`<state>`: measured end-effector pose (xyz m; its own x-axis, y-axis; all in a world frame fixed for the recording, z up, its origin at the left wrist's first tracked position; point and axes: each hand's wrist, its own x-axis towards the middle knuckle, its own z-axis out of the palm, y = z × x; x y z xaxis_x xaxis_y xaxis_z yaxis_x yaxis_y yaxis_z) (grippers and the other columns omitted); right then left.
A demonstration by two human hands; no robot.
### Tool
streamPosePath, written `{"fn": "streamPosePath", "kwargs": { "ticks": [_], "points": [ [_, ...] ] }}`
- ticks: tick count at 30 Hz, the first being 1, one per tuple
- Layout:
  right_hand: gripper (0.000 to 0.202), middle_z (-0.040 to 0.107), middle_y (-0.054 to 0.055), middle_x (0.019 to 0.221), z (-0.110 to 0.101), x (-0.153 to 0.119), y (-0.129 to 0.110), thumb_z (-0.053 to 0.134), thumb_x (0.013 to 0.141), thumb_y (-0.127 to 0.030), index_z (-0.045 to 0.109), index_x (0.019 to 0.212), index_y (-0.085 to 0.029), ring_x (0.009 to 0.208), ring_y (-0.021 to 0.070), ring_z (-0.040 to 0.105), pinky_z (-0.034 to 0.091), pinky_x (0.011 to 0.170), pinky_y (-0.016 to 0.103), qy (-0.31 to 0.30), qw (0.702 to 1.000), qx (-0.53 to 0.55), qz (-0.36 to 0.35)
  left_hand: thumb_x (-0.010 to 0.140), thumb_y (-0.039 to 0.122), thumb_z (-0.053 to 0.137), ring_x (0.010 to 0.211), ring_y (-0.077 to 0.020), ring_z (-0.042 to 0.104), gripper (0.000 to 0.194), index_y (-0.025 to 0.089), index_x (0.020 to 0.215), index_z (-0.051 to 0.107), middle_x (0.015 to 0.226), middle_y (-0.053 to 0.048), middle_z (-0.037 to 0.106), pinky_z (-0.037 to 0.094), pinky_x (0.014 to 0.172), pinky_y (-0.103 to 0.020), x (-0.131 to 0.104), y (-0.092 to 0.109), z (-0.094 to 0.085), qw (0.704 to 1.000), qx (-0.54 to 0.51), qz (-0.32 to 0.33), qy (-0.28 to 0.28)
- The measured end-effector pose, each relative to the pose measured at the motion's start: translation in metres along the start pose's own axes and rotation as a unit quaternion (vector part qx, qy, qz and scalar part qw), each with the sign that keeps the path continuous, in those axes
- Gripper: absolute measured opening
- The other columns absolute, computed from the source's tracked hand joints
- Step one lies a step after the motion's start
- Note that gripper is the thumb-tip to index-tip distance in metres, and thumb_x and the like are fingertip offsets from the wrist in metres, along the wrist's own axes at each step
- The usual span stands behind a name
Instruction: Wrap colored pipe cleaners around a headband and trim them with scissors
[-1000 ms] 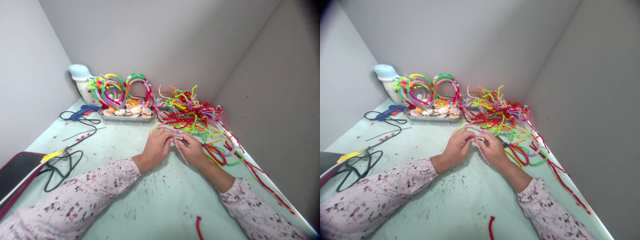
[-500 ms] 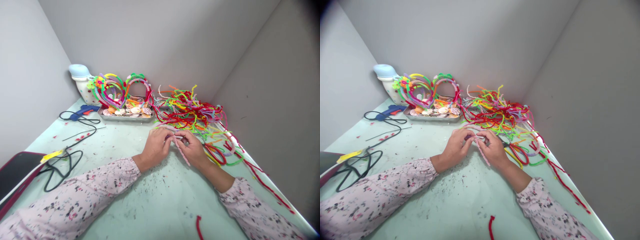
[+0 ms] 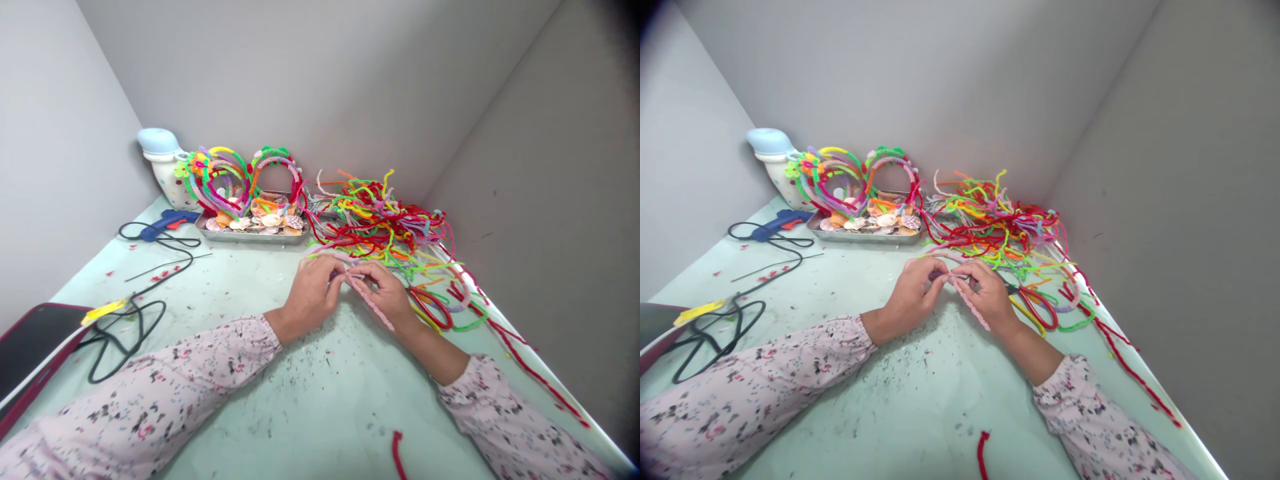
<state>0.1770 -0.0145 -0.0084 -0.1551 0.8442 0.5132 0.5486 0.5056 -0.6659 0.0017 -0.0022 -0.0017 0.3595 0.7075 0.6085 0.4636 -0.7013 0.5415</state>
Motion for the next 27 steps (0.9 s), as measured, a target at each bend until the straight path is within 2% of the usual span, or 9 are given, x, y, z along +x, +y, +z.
{"fn": "streamPosePath", "kwargs": {
  "ticks": [17,21,27],
  "points": [
    [0.014,0.064,0.003,0.088,-0.0022,-0.0005,-0.0034,0.058,0.090,-0.036,0.065,0.091,-0.023,0.082,0.0179,0.059,0.045,0.075,0.031,-0.001,1.000,-0.001,-0.018,0.088,0.016,0.053,0.085,-0.0186,0.059,0.004,0.018,0.090,0.056,0.089,-0.003,0.065,0.041,0.084,-0.036,0.0006,-0.0004,0.0003,1.000,-0.001,-0.003,-0.011],
    [0.014,0.064,0.002,0.088,-0.0030,-0.0018,-0.0057,0.058,0.090,-0.035,0.065,0.089,-0.023,0.086,0.0180,0.059,0.045,0.078,0.032,-0.003,1.000,-0.021,0.015,0.089,0.017,0.052,0.085,-0.0195,0.059,0.004,0.019,0.090,0.056,0.087,-0.003,0.065,0.040,0.083,-0.036,0.0010,-0.0004,0.0001,1.000,0.003,-0.003,-0.018],
    [0.016,0.065,0.003,0.089,-0.0021,-0.0023,-0.0054,0.057,0.090,-0.035,0.066,0.088,-0.022,0.090,0.0194,0.060,0.045,0.084,0.034,-0.016,0.999,0.010,0.035,0.088,0.017,0.052,0.085,-0.0193,0.059,0.003,0.019,0.090,0.055,0.087,-0.003,0.064,0.040,0.082,-0.036,0.0007,-0.0001,-0.0003,1.000,0.006,-0.003,-0.023]
  ]
}}
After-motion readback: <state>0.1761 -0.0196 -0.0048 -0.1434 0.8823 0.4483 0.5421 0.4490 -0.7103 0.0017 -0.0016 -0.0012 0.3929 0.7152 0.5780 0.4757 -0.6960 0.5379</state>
